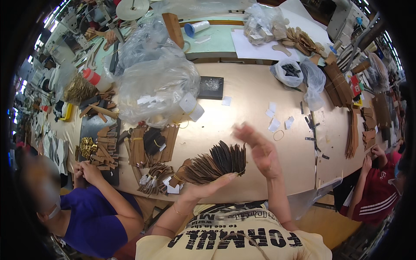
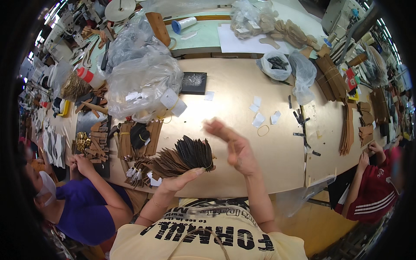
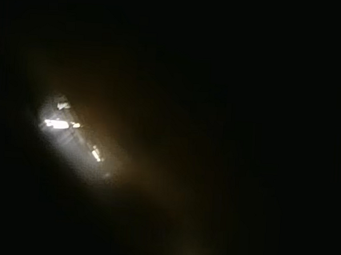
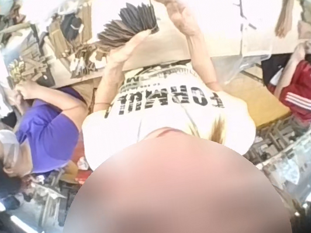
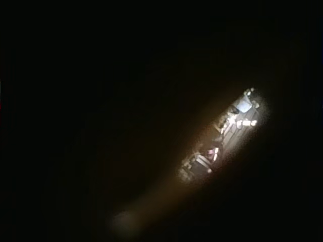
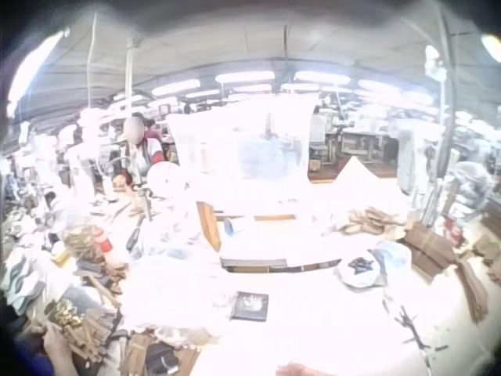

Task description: The person gathers dark leather strips, aligns them into a bundle, and secures them with a rubber band. They then attach a small white label to the bundle and place it on the table. Later, they handle a light-brown leather strap with a metal buckle, fold it, and set it aside.

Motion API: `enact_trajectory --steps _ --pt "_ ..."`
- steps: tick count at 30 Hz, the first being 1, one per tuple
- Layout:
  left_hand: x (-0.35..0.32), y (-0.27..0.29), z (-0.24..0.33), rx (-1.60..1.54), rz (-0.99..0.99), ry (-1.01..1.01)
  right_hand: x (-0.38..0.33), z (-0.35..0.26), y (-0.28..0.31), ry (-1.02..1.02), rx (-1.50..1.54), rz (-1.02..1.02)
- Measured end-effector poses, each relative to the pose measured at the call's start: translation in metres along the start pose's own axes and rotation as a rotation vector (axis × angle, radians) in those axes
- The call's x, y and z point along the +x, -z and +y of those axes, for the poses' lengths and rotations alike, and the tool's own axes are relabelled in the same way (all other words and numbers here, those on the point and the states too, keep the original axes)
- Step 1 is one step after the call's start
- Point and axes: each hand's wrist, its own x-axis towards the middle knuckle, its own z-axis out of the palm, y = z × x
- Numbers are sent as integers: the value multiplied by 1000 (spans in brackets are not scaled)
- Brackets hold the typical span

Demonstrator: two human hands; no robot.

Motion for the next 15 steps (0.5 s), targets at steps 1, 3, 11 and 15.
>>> enact_trajectory --steps 1,3,11,15 --pt "3 3 2 15 -75 -80 -3 -2 -2 -116 159 -95" --pt "5 1 1 102 -131 -163 -6 -4 -9 -168 235 -204" --pt "17 5 9 532 -432 -335 -14 -34 -22 -238 47 -339" --pt "13 -10 9 395 -274 -196 -17 -59 -30 -64 -862 -449"
